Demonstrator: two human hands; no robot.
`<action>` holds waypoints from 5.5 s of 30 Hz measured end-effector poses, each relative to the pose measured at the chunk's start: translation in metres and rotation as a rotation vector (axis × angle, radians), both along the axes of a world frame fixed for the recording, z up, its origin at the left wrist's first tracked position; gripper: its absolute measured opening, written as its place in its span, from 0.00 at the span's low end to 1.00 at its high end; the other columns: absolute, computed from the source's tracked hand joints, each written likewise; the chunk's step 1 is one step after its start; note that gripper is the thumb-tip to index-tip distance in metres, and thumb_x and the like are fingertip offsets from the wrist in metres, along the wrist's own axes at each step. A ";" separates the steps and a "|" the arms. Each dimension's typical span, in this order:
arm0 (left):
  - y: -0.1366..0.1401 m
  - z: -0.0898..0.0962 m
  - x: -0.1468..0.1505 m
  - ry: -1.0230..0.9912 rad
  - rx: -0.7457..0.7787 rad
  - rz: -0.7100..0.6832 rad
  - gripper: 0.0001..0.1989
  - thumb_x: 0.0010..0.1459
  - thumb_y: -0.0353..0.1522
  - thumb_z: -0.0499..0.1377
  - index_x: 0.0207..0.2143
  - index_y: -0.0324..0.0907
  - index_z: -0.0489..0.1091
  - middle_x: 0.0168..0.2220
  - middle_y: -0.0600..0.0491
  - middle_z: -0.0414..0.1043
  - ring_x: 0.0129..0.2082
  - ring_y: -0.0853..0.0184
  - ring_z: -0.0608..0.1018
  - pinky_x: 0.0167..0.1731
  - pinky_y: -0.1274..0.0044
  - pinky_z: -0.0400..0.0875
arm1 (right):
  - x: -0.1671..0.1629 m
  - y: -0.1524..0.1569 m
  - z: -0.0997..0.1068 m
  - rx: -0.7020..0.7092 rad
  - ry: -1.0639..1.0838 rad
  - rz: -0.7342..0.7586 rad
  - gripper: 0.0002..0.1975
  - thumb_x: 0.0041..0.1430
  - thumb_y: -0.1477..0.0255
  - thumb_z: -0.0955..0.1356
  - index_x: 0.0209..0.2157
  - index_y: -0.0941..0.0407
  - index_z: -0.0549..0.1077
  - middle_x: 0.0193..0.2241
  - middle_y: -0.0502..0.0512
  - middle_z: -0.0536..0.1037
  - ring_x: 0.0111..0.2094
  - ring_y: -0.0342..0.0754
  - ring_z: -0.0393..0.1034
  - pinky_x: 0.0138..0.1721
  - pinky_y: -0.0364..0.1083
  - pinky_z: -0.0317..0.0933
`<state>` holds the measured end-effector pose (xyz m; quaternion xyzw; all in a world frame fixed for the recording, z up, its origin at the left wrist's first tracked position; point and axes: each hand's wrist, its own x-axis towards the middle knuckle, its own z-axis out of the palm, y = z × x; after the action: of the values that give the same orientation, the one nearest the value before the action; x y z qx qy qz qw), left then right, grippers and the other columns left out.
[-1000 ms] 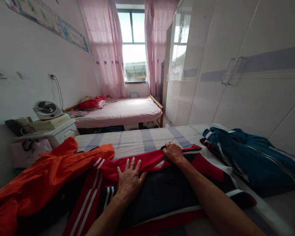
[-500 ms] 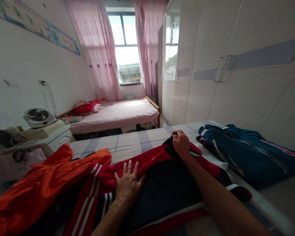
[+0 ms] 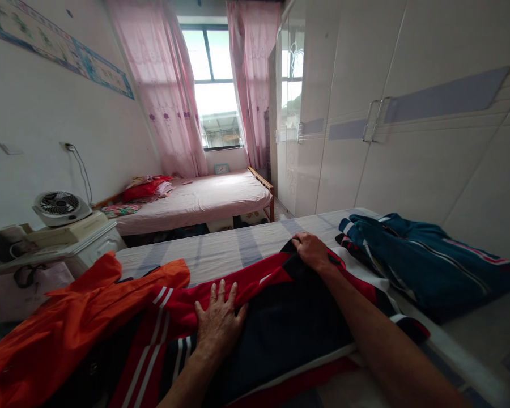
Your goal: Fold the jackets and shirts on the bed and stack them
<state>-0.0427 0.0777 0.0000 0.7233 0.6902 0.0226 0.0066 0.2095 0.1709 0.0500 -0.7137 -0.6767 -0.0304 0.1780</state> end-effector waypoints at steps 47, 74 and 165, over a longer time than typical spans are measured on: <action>-0.010 0.032 -0.024 -0.005 -0.069 -0.124 0.27 0.61 0.41 0.43 0.61 0.46 0.54 0.64 0.44 0.51 0.63 0.54 0.54 0.55 0.53 0.52 | 0.076 -0.114 0.024 -0.151 0.251 0.437 0.21 0.50 0.79 0.60 0.45 0.57 0.72 0.40 0.56 0.74 0.37 0.46 0.70 0.41 0.43 0.62; -0.028 0.037 -0.150 0.224 0.291 -0.227 0.22 0.60 0.29 0.42 0.52 0.44 0.68 0.37 0.46 0.69 0.35 0.60 0.74 0.31 0.73 0.68 | 0.121 -0.041 -0.034 0.175 -0.441 0.202 0.13 0.59 0.78 0.58 0.37 0.59 0.72 0.39 0.63 0.76 0.44 0.55 0.65 0.42 0.50 0.56; -0.054 0.051 -0.062 -0.413 0.001 -0.415 0.27 0.52 0.37 0.59 0.56 0.47 0.63 0.55 0.48 0.67 0.56 0.56 0.67 0.54 0.64 0.63 | 0.120 -0.054 -0.036 -0.139 0.505 0.428 0.18 0.51 0.61 0.65 0.39 0.56 0.77 0.53 0.56 0.71 0.58 0.56 0.58 0.59 0.52 0.49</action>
<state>-0.1049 0.0240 0.0508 0.8291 0.5114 0.1678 0.1510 0.3293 0.1174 0.0143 -0.5506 -0.7463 0.2318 0.2935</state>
